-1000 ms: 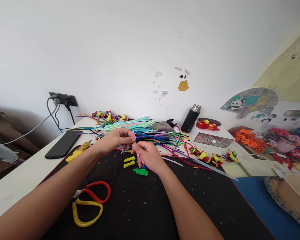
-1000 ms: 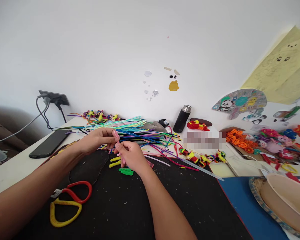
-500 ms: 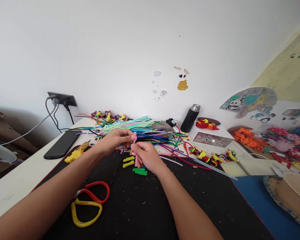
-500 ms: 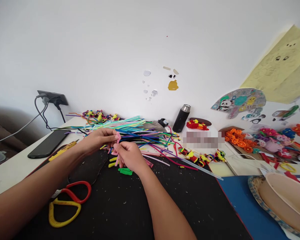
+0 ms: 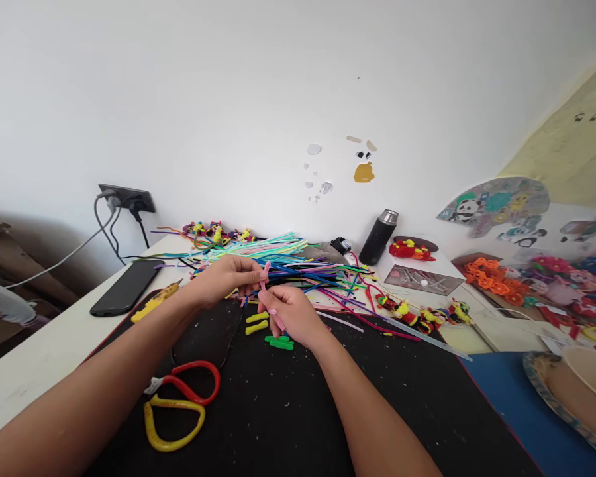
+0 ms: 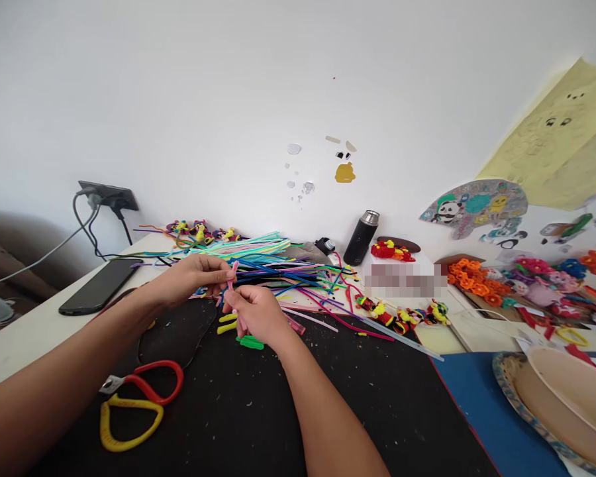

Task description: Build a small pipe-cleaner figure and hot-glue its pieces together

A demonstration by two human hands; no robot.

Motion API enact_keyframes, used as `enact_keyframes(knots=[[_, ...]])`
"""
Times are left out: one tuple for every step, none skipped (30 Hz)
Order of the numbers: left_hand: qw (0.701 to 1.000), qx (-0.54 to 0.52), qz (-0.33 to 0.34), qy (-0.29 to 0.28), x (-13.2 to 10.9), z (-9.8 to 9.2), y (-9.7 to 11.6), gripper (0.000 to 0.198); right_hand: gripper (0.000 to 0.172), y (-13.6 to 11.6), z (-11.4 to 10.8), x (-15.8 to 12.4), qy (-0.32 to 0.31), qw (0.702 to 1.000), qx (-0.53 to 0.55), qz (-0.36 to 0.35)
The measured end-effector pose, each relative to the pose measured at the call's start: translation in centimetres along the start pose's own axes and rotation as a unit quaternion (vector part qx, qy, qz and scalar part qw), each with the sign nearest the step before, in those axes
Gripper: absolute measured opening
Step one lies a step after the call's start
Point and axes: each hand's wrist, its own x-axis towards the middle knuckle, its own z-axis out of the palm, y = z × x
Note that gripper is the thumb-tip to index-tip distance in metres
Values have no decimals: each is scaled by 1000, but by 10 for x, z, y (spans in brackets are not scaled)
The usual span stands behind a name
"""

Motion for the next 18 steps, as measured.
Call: enact_keyframes(knots=[[1000,-23,-11,11,1,2,-1,40,50,0,-1,0,4,1000,-5,-4],[998,-51,-23,21,1,4,-1,38,50,0,-2,1,9,1000,-11,-9],[995,-83,-36,29,2,7,-2,36,50,-1,-3,1,14,1000,-18,-14],[991,-120,-48,37,2,9,-2,34,50,-1,-4,1,19,999,-24,-19],[985,-159,-61,43,3,12,-3,31,49,-2,-5,1,23,999,-26,-26],[976,-198,-72,49,4,15,-3,28,49,-2,-6,0,27,999,-26,-34],[967,-235,-82,52,5,17,-4,26,48,-2,-6,0,29,998,-24,-41],[959,-264,-89,53,6,20,-5,24,47,-2,-6,0,30,998,-20,-47],[953,-283,-92,52,6,21,-5,23,47,-2,-6,0,29,998,-19,-50],[951,-290,-92,47,7,22,-6,23,47,-1,-6,0,27,998,-19,-49],[953,-288,-88,38,7,23,-7,24,47,-1,-5,1,25,998,-20,-46],[955,-284,-80,27,7,22,-8,25,48,0,-5,1,21,999,-18,-41],[958,-279,-70,14,7,21,-9,27,48,1,-5,2,15,999,-12,-36],[960,-275,-60,0,7,20,-11,29,48,2,-4,2,8,999,-3,-31],[960,-273,-52,-13,6,18,-12,30,49,3,-4,2,0,1000,9,-28],[961,-273,-46,-25,6,16,-14,31,49,3,-4,2,-7,999,20,-26],[961,-272,-43,-35,6,14,-15,32,49,2,-3,1,-14,999,31,-25],[961,-270,-42,-44,5,12,-17,33,49,2,-3,1,-19,999,40,-25]])
